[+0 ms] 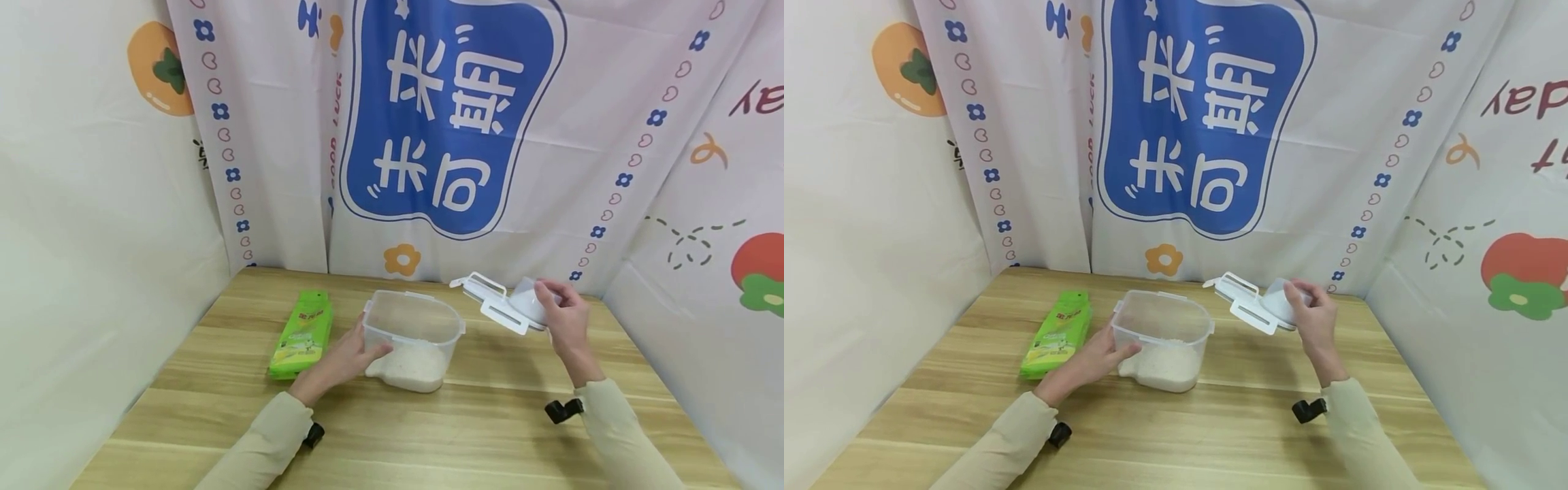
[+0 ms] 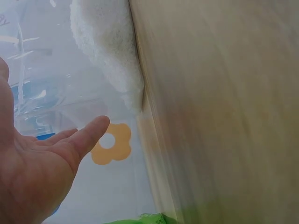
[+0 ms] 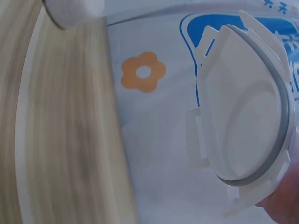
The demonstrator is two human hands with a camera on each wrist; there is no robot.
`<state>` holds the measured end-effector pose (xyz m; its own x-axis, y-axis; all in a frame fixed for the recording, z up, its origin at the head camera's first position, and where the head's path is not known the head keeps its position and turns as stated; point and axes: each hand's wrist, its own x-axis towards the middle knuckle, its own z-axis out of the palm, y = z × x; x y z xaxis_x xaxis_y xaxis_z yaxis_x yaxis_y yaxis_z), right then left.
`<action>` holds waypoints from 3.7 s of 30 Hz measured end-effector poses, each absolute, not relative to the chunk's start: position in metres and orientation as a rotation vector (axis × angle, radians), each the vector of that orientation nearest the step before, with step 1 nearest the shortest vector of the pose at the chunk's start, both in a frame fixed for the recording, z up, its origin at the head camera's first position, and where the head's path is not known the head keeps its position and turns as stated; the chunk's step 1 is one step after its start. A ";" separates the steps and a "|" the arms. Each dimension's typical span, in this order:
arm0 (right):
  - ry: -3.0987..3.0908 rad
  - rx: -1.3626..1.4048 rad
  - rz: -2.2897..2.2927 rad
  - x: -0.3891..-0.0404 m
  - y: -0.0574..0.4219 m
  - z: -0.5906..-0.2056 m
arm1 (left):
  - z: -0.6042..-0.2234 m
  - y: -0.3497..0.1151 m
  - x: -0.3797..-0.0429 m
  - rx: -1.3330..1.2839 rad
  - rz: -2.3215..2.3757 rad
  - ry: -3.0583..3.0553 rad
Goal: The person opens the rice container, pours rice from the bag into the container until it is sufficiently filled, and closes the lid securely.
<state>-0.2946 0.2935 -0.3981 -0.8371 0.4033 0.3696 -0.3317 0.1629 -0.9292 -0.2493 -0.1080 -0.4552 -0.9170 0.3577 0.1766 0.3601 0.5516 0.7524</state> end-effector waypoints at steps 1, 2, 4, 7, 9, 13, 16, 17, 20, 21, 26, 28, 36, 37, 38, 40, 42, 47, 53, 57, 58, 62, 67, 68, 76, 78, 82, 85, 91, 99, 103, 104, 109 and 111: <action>-1.889 -0.043 1.735 -0.294 0.290 -0.396 | -0.455 -0.107 -0.250 -0.642 -1.334 -2.767; -1.881 -0.016 1.736 -0.294 0.286 -0.394 | -0.456 -0.107 -0.250 -0.644 -1.332 -2.768; -1.852 0.048 1.753 -0.293 0.278 -0.390 | -0.456 -0.105 -0.250 -0.644 -1.323 -2.771; -1.823 0.134 1.759 -0.291 0.268 -0.385 | -0.457 -0.104 -0.251 -0.648 -1.338 -2.765; -1.801 0.186 1.767 -0.289 0.262 -0.382 | -0.458 -0.103 -0.252 -0.653 -1.351 -2.753; -1.796 0.244 1.773 -0.285 0.250 -0.375 | -0.459 -0.103 -0.252 -0.666 -1.360 -2.744; -1.796 0.291 1.773 -0.282 0.241 -0.371 | -0.458 -0.102 -0.252 -0.677 -1.334 -2.756; -1.789 0.317 1.774 -0.282 0.237 -0.370 | -0.458 -0.102 -0.251 -0.681 -1.326 -2.759; -1.779 0.386 1.768 -0.281 0.228 -0.368 | -0.456 -0.102 -0.251 -0.688 -1.316 -2.765; -1.782 0.405 1.761 -0.281 0.225 -0.368 | -0.456 -0.102 -0.251 -0.692 -1.326 -2.760; -1.785 0.498 1.707 -0.278 0.211 -0.367 | -0.456 -0.101 -0.251 -0.707 -1.353 -2.753; -1.775 0.531 1.687 -0.277 0.205 -0.368 | -0.456 -0.100 -0.251 -0.711 -1.360 -2.748; -1.703 0.644 1.700 -0.274 0.185 -0.370 | -0.458 -0.100 -0.251 -0.721 -1.357 -2.731; -1.707 0.651 1.696 -0.273 0.183 -0.370 | -0.458 -0.100 -0.251 -0.715 -1.344 -2.741; -1.705 0.664 1.698 -0.270 0.180 -0.369 | -0.458 -0.101 -0.251 -0.710 -1.331 -2.751; -1.721 0.680 1.684 -0.264 0.175 -0.366 | -0.458 -0.101 -0.251 -0.709 -1.322 -2.760; -1.736 0.695 1.678 -0.258 0.169 -0.362 | -0.458 -0.101 -0.251 -0.717 -1.327 -2.752; -1.782 0.718 1.642 -0.250 0.160 -0.361 | -0.458 -0.101 -0.251 -0.732 -1.351 -2.732; -1.773 0.754 1.619 -0.261 0.158 -0.375 | -0.457 -0.100 -0.250 -0.695 -1.333 -2.768; -1.760 0.787 1.592 -0.266 0.156 -0.383 | -0.458 -0.100 -0.250 -0.691 -1.311 -2.764; -1.757 0.796 1.589 -0.267 0.155 -0.383 | -0.458 -0.100 -0.250 -0.693 -1.303 -2.759; -1.751 0.822 1.569 -0.264 0.151 -0.384 | -0.459 -0.100 -0.250 -0.710 -1.273 -2.739; -1.742 0.832 1.559 -0.252 0.146 -0.375 | -0.460 -0.100 -0.251 -0.715 -1.236 -2.758; -1.745 0.830 1.560 -0.250 0.145 -0.372 | -0.460 -0.100 -0.251 -0.715 -1.233 -2.760; -1.743 0.832 1.571 -0.260 0.149 -0.387 | -0.460 -0.100 -0.252 -0.723 -1.213 -2.762; -1.740 0.837 1.563 -0.264 0.150 -0.391 | -0.460 -0.100 -0.252 -0.721 -1.213 -2.764; -1.754 0.830 1.554 -0.261 0.149 -0.389 | -0.461 -0.100 -0.252 -0.723 -1.213 -2.769; -1.769 0.829 1.546 -0.253 0.147 -0.382 | -0.460 -0.100 -0.252 -0.738 -1.211 -2.768; -1.792 0.833 1.519 -0.242 0.142 -0.370 | -0.457 -0.102 -0.251 -0.743 -1.213 -2.783; -1.841 0.834 1.466 -0.240 0.143 -0.366 | -0.453 -0.108 -0.258 -0.807 -1.272 -2.759; -1.876 0.836 1.411 -0.237 0.145 -0.361 | -0.450 -0.113 -0.262 -0.825 -1.374 -2.748; -1.887 0.836 1.392 -0.236 0.145 -0.359 | -0.449 -0.114 -0.262 -0.822 -1.380 -2.750; -1.940 0.844 1.313 -0.234 0.146 -0.356 | -0.445 -0.122 -0.259 -0.777 -1.400 -2.772; -1.953 0.856 1.297 -0.234 0.146 -0.356 | -0.445 -0.126 -0.257 -0.757 -1.428 -2.769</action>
<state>-0.2338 0.1461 -0.3564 -0.5870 -0.1696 0.7917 -0.7955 0.3027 -0.5250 -0.2573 -0.1264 -0.4447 -0.8865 0.4364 0.1540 0.3786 0.4924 0.7837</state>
